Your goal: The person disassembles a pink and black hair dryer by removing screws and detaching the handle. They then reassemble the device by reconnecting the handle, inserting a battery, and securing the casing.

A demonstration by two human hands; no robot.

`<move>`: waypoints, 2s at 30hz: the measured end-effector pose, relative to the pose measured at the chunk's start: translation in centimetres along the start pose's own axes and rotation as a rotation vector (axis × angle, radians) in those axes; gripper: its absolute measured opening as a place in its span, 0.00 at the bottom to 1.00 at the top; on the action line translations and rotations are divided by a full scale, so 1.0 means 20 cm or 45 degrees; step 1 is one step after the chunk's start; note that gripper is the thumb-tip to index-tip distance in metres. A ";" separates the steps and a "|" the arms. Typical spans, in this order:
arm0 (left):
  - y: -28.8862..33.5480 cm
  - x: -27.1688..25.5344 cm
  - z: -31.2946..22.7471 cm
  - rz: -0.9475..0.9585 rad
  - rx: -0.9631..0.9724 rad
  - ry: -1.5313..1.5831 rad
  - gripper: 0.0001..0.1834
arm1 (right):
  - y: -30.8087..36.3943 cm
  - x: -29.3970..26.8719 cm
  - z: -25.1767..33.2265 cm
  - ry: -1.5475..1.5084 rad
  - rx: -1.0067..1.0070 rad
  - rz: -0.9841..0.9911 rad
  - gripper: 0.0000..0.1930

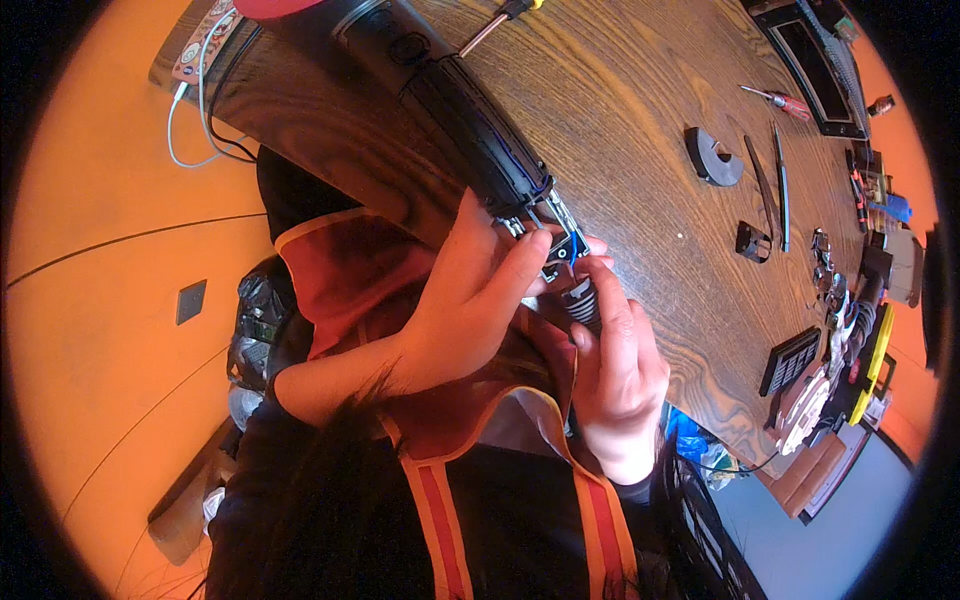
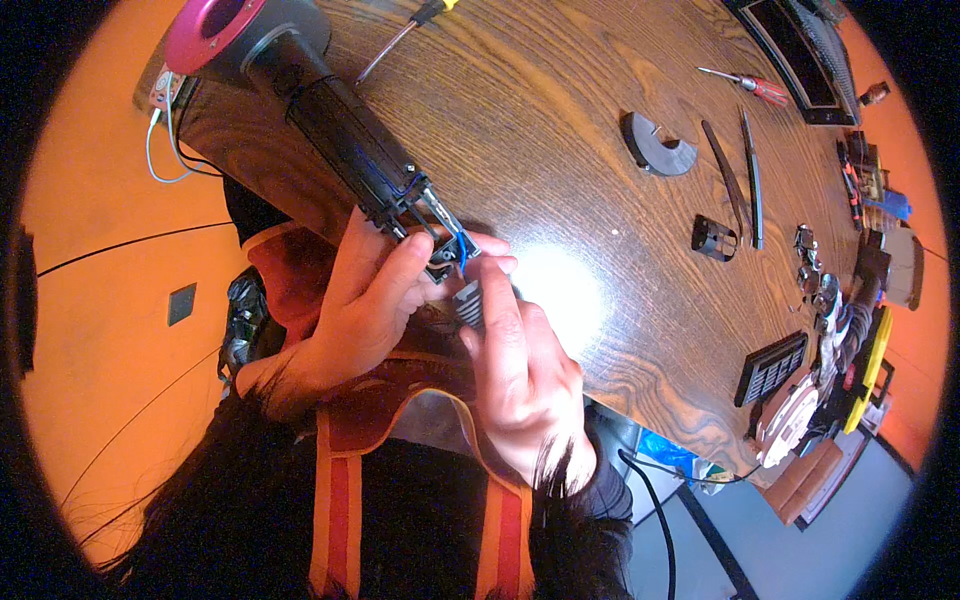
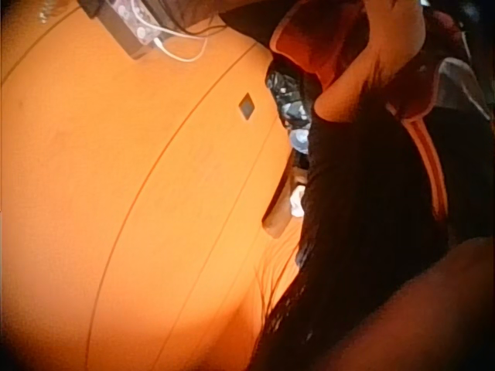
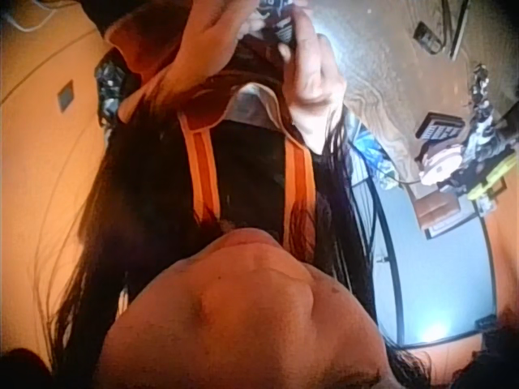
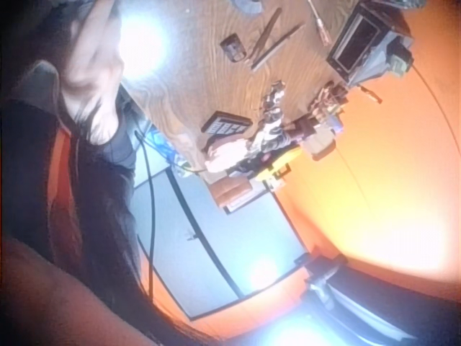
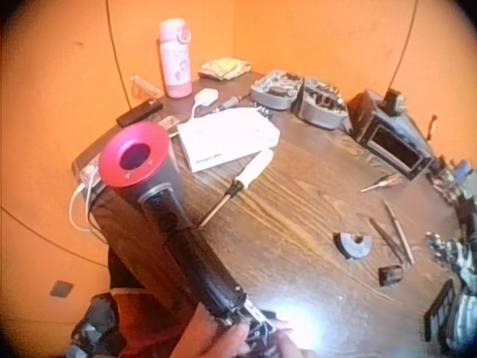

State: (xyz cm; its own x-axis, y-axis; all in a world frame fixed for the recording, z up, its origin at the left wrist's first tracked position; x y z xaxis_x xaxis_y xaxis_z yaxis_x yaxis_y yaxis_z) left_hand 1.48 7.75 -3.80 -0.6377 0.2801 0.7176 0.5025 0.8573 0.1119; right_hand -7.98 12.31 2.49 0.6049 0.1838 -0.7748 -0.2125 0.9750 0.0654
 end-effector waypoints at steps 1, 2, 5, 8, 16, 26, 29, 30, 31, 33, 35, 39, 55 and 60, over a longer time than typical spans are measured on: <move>0.00 0.00 0.00 -0.002 -0.006 -0.001 0.15 | 0.00 0.00 -0.01 -0.007 0.031 0.048 0.18; -0.01 0.00 0.00 0.009 -0.003 -0.012 0.15 | -0.01 -0.01 -0.01 -0.039 0.037 0.055 0.18; -0.01 0.01 0.00 0.033 -0.004 0.009 0.15 | -0.03 -0.04 -0.02 -0.083 -0.011 -0.012 0.15; -0.01 0.01 0.01 0.026 -0.025 0.078 0.15 | -0.01 -0.01 -0.08 -0.361 0.181 0.063 0.13; -0.01 -0.01 0.01 -0.024 -0.047 -0.066 0.15 | -0.04 -0.02 -0.11 -0.330 0.072 0.021 0.15; 0.00 -0.03 0.02 0.003 -0.085 -0.286 0.15 | -0.05 0.00 -0.15 -0.544 0.074 -0.001 0.13; 0.00 -0.04 0.02 -0.027 -0.082 -0.340 0.12 | -0.06 -0.01 -0.13 -0.498 -0.015 -0.025 0.14; 0.00 -0.04 0.02 -0.030 -0.087 -0.350 0.11 | -0.06 -0.01 -0.13 -0.481 -0.043 -0.031 0.14; -0.01 -0.05 0.03 -0.034 -0.091 -0.361 0.10 | -0.06 0.00 -0.14 -0.493 0.002 -0.013 0.14; -0.01 -0.04 0.03 -0.054 -0.037 -0.246 0.13 | -0.05 0.01 -0.15 -0.520 0.068 -0.004 0.14; -0.01 -0.04 0.02 -0.057 -0.015 -0.247 0.13 | -0.04 0.02 -0.15 -0.551 0.088 -0.046 0.13; -0.01 -0.04 0.01 -0.035 -0.062 -0.391 0.09 | -0.03 0.04 -0.17 -0.704 0.088 -0.154 0.13; -0.02 -0.03 -0.03 -0.134 -0.020 -0.438 0.15 | -0.08 0.14 -0.22 -1.643 0.170 -0.141 0.15; -0.03 -0.03 -0.01 -0.080 -0.051 -0.378 0.14 | -0.07 0.12 -0.16 -1.354 -0.003 -0.231 0.12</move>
State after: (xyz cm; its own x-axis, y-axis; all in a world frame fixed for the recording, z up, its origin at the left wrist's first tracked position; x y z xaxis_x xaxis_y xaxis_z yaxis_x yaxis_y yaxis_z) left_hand 1.69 6.99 -4.03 -0.8081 0.3461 0.4767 0.4755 0.8608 0.1811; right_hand -8.57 10.92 -1.46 0.9839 0.0523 0.1706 -0.0535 0.9986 0.0029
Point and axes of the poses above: each hand's wrist, its own y-axis away from the middle knuckle, its own x-axis out of the palm, z = x × y, the point moved 7 cm from there along -y, towards the middle knuckle, and after that the axes turned 10 degrees about z, right-handed, at the moved point
